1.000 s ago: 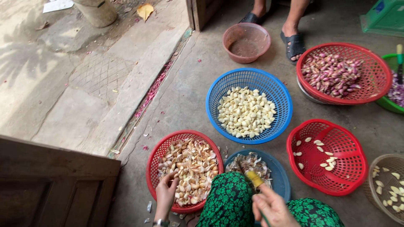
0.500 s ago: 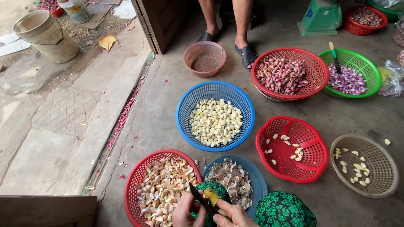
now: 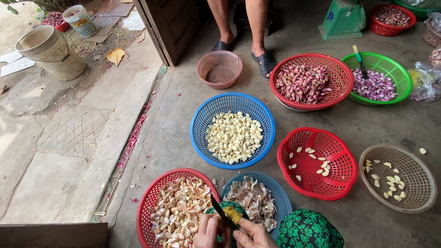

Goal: The person sits on the floor and peels garlic cloves using a small knife, placing the peeled cloves into a blue basket and the skins into a red basket. Another person is also present, peeling shallots nearby.

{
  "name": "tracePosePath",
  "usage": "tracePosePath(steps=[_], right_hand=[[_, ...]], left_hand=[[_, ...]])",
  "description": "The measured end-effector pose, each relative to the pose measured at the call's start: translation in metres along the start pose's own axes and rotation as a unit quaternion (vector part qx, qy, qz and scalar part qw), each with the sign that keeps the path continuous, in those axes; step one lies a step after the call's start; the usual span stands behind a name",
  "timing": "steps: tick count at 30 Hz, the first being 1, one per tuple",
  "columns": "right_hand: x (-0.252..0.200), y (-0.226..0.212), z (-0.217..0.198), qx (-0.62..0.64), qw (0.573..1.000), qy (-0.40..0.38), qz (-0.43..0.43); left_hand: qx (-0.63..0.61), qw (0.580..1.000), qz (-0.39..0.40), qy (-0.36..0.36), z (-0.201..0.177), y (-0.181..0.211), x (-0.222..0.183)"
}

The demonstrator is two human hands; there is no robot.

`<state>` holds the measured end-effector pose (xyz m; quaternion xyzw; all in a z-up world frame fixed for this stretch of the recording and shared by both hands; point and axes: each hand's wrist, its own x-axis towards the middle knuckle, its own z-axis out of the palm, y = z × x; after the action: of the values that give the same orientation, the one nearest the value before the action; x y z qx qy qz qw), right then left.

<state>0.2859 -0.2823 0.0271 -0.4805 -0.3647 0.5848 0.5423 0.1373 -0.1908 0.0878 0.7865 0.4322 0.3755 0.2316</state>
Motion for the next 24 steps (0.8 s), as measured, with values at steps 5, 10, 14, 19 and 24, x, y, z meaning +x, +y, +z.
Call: tracePosePath(steps=[5,10,14,19,24], right_hand=[[0.001,-0.001,-0.01,0.095,0.995,-0.027,0.024],[0.001,-0.018,-0.012,0.173,0.982,-0.052,0.053],[0.009,-0.026,-0.02,0.134,0.99,0.005,-0.034],[0.003,-0.013,-0.01,0.179,0.98,-0.081,0.017],[0.002,0.004,-0.019,0.161,0.986,-0.044,0.0]], left_hand=[[-0.287,0.955,-0.063,-0.047,0.006,-0.014,0.007],[-0.59,0.786,-0.148,-0.114,0.013,-0.051,0.004],[-0.632,0.738,-0.225,-0.063,0.023,-0.067,-0.003],[-0.673,0.685,-0.268,-0.073,0.042,-0.07,-0.017],[-0.621,0.725,-0.292,-0.056,0.068,-0.091,-0.038]])
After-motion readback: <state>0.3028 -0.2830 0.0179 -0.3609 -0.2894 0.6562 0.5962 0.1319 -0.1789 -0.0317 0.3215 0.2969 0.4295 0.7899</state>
